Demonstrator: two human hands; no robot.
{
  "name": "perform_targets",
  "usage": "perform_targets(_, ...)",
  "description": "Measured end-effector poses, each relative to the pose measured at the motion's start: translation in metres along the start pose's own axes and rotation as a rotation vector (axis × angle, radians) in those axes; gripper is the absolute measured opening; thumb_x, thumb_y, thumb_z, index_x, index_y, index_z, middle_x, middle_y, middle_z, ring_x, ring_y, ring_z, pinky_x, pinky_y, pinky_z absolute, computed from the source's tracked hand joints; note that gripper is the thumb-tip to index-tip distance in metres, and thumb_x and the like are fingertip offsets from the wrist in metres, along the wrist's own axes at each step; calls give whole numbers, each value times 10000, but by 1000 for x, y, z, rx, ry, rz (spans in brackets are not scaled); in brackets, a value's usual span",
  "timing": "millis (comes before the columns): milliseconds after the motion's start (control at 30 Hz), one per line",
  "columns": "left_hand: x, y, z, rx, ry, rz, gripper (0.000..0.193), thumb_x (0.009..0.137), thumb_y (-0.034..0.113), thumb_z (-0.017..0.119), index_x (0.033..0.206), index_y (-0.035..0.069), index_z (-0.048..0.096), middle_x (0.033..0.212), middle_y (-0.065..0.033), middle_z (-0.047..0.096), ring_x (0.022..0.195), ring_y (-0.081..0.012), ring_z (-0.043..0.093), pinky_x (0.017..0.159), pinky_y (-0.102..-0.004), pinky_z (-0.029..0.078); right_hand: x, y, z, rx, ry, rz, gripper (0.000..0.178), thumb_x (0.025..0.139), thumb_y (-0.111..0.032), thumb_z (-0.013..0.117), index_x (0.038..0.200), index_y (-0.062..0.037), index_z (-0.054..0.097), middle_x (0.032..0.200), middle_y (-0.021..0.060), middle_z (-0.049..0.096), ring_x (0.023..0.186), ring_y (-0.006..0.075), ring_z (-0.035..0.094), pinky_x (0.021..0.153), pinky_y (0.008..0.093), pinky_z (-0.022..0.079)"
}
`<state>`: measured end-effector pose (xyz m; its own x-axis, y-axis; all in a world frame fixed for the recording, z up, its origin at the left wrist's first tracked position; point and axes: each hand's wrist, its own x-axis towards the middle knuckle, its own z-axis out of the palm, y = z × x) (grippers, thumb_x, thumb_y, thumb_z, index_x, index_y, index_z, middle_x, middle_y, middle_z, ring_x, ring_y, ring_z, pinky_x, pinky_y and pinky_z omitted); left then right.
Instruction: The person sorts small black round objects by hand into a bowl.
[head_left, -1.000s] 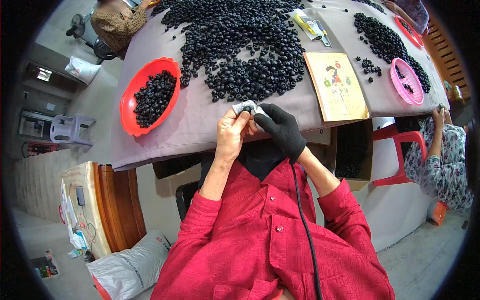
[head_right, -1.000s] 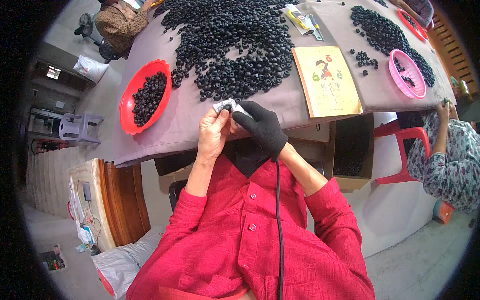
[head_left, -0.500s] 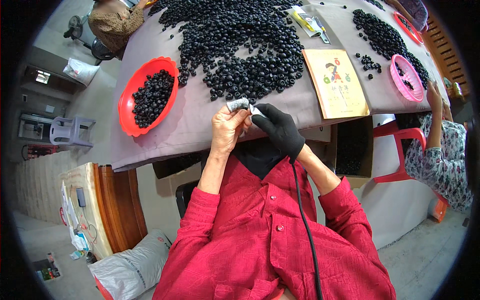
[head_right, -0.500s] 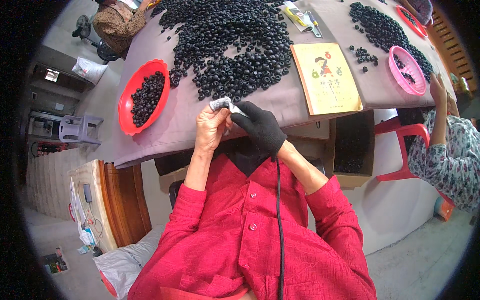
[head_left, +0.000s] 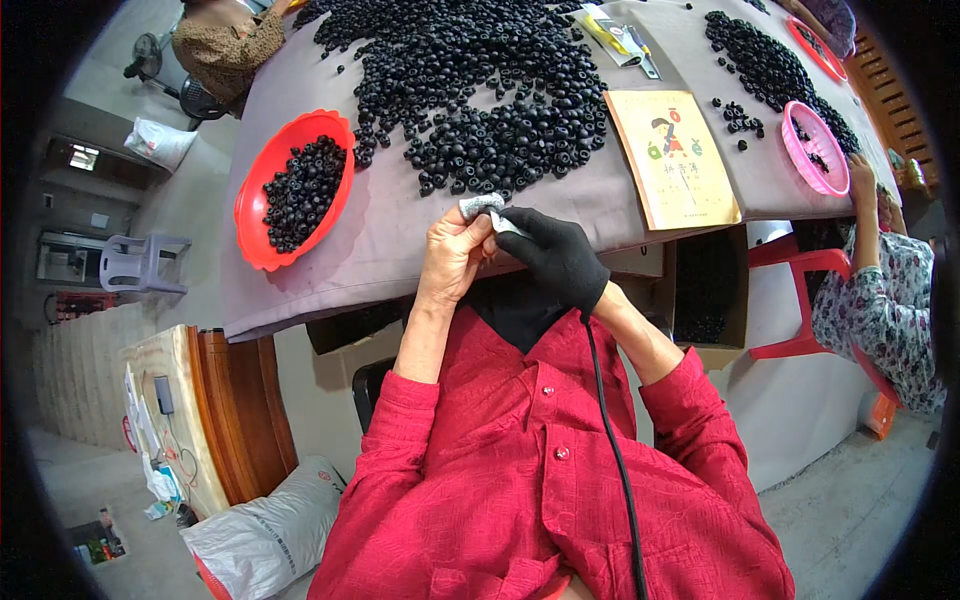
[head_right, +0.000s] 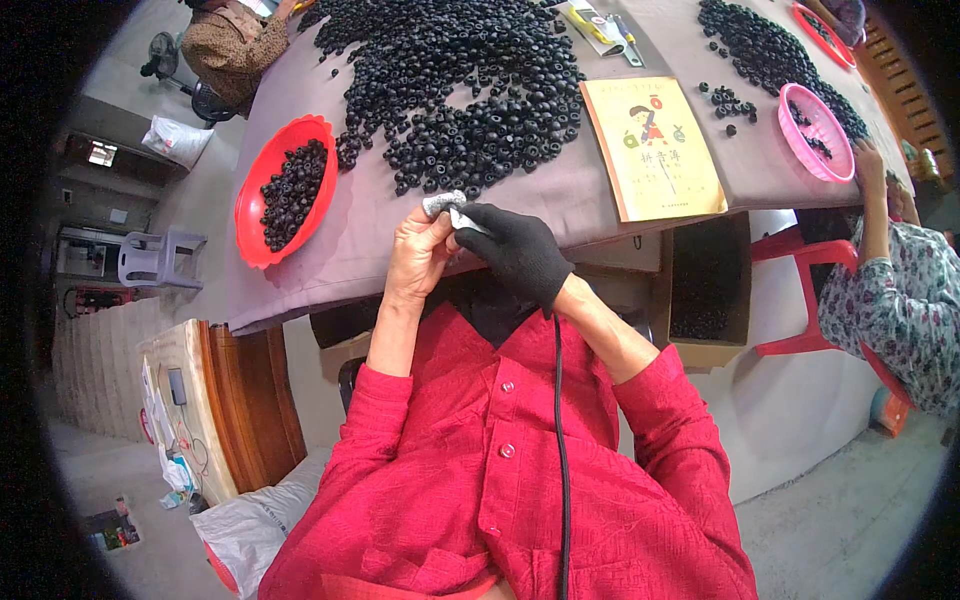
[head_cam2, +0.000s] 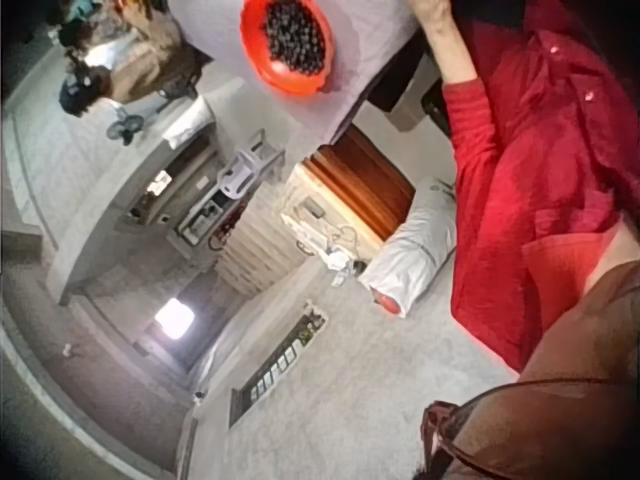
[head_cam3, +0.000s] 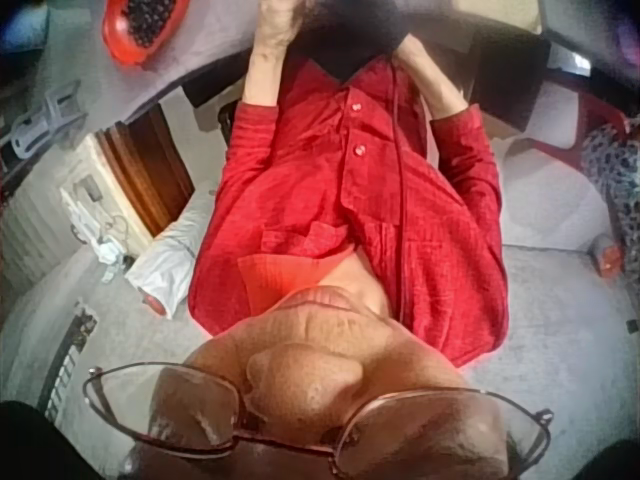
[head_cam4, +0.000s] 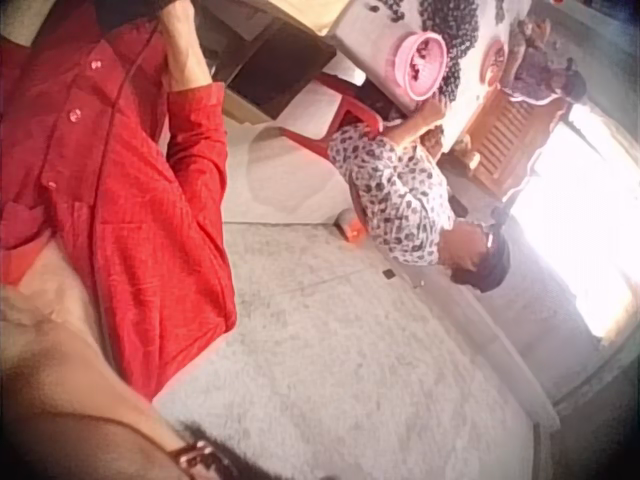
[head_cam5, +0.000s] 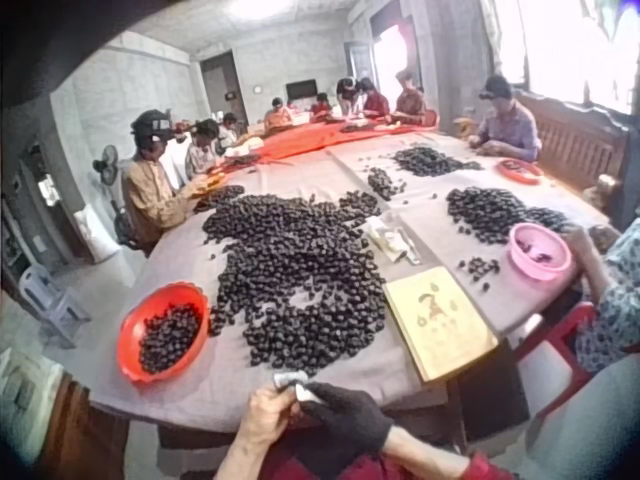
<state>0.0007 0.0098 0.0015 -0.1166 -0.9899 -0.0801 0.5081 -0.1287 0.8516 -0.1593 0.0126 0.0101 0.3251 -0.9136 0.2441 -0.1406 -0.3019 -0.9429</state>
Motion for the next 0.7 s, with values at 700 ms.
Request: perform_targets(700,-2,-1,-4,-45,-52,-29,146,865,118,568,969,22,605,689,13,555,550,-52,457,509,-184,366,2,-7,-4,28,-81,56,354,863,-292,538,1112,-41,561,932,193,623,876,308,620,732,345,479)
